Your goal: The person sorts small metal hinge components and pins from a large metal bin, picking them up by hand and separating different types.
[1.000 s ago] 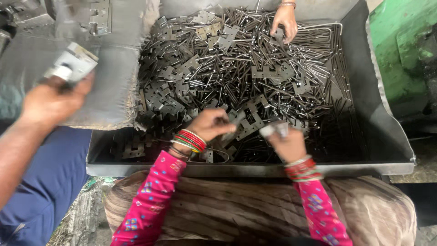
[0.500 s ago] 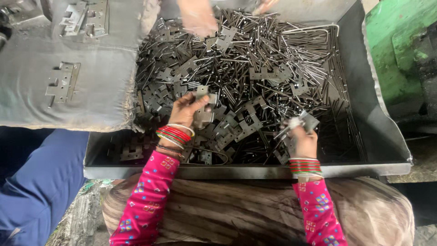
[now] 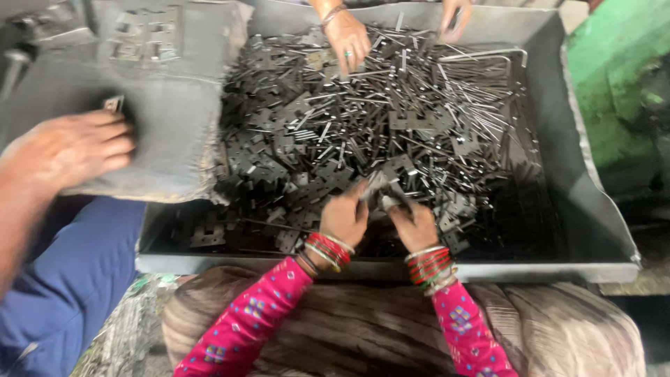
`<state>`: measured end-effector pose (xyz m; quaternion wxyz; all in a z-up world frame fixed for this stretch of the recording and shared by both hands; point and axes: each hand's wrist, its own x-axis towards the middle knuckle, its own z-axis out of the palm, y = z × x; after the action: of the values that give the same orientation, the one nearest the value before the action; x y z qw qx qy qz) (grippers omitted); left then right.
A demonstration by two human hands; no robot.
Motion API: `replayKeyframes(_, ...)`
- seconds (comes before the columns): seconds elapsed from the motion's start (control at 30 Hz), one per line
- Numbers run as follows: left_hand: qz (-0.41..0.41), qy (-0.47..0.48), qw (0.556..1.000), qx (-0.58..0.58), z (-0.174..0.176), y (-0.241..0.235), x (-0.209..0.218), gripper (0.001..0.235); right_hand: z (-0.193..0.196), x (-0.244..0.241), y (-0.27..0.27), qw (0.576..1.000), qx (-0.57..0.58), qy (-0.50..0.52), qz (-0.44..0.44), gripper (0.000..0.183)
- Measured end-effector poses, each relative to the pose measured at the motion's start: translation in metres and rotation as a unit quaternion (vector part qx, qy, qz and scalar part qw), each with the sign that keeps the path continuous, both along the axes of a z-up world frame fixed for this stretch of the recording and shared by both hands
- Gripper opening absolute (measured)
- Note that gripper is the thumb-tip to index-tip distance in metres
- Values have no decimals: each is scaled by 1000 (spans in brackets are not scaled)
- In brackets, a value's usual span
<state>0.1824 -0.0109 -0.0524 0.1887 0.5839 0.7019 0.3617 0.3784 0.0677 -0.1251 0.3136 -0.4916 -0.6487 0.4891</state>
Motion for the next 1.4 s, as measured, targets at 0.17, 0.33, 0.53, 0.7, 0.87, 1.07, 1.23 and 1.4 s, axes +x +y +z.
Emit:
replayKeyframes(0.17,130,310,933,130,62,5,-75,51,24,-22,24,862,129,-490,-9,43)
replayKeyframes(0.33,352,493,796,25,51,13,-226,12,21,-12,15,885,160,-437,-35,42)
replayKeyframes(0.53,420,447,790,17,31,10,-286,52,76,-1,-25,990,6,-136,-23,19)
replayKeyframes(0.7,319,462,827,42,46,19,-158,68,92,15,-44,969,81,234,16,14)
replayKeyframes(0.87,-46,276,958,-61,1,23,-44,12,110,47,-40,935,141,303,-116,9)
replayKeyframes(1.07,-54,392,918,37,-52,12,15,21,101,93,-16,799,-71,598,-4,31)
replayKeyframes(1.23,-87,361,928,20,-48,16,4,53,89,54,-9,946,-102,300,-62,46)
replayKeyframes(1.4,-235,34,971,-40,-31,13,-9,44,59,-4,-1,899,213,-383,-14,34)
